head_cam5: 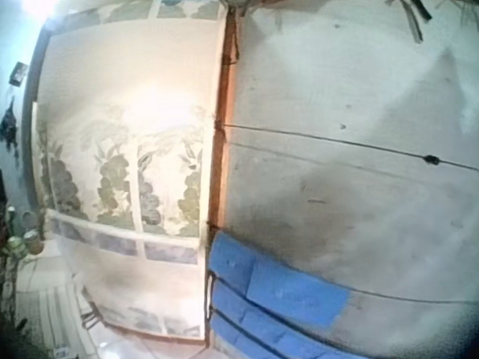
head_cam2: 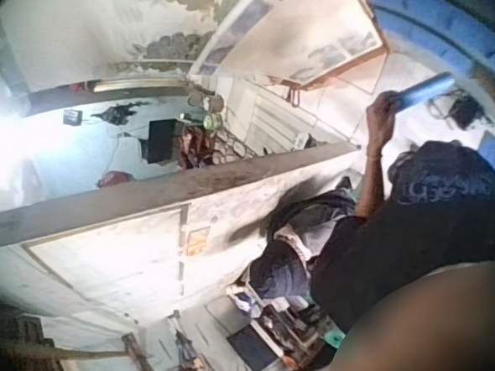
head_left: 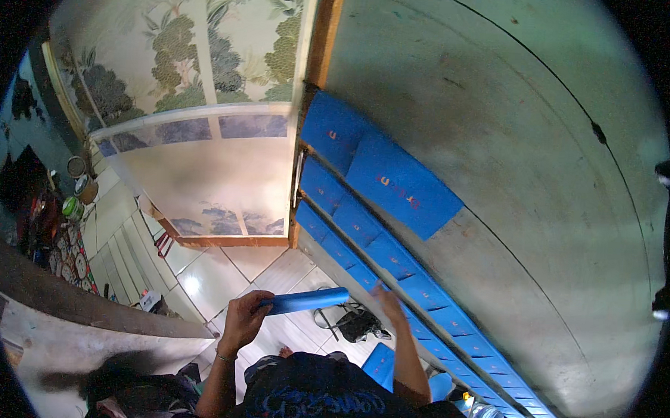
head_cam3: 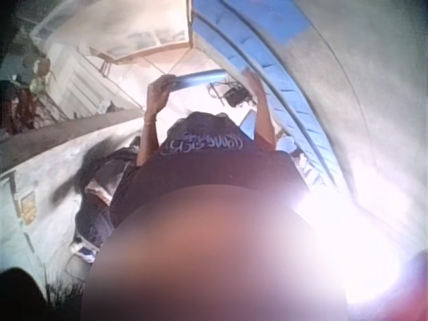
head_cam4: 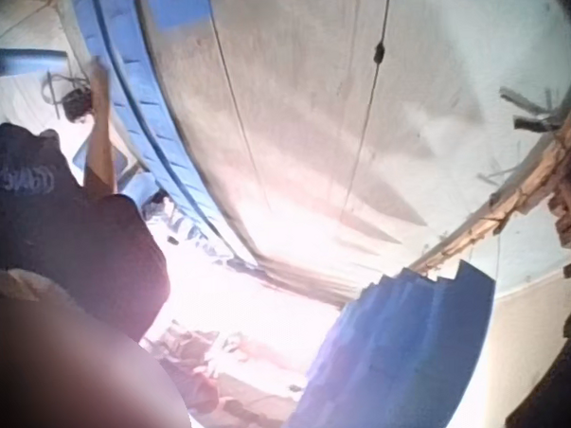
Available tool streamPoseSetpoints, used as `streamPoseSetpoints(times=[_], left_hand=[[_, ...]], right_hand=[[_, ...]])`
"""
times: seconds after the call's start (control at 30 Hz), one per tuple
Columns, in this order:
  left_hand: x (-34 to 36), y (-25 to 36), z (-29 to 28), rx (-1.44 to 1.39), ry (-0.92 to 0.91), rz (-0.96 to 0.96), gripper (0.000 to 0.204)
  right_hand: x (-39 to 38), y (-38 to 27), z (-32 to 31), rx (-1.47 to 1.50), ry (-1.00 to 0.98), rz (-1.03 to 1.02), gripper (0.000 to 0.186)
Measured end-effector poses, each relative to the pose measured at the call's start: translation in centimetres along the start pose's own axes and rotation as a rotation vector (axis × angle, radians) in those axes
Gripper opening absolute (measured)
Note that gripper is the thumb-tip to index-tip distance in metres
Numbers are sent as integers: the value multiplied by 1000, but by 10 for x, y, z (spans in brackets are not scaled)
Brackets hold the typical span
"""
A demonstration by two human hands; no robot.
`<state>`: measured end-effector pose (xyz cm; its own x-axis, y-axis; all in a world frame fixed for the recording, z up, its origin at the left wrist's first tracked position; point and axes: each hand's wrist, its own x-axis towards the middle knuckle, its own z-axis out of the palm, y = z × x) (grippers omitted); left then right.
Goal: The person repeatedly picks up blue foam sheets from a table and stacks them against a wall. The person handles the sheets one at a time, moving between the table and the wall repeatedly.
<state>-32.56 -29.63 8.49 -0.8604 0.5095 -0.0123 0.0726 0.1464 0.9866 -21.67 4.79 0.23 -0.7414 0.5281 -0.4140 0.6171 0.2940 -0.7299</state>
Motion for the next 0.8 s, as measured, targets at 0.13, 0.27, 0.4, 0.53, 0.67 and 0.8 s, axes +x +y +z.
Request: streamPoseSetpoints(times=[0.13,0.27,0.4,0.53,0.67,0.8], left_hand=[[14,42,9,-177,-100,-41,22],[34,89,23,-112,-144,-33,30],[75,161,58,-274,-279,266,63],[129,228,112,-114,-342,657,59],[168,250,164,-65,-448,762,49],[187,243,195,-40,-517,695,43]], right_hand=[[-16,8,15,937,-239,-35,39],[-47,-32,-76,626,-182,-357,16],[-83,-82,-184,472,153,-665,4],[-120,-103,-271,636,303,-896,4],[-135,-94,-305,636,410,-835,1],[-126,-79,-298,731,462,-709,3]])
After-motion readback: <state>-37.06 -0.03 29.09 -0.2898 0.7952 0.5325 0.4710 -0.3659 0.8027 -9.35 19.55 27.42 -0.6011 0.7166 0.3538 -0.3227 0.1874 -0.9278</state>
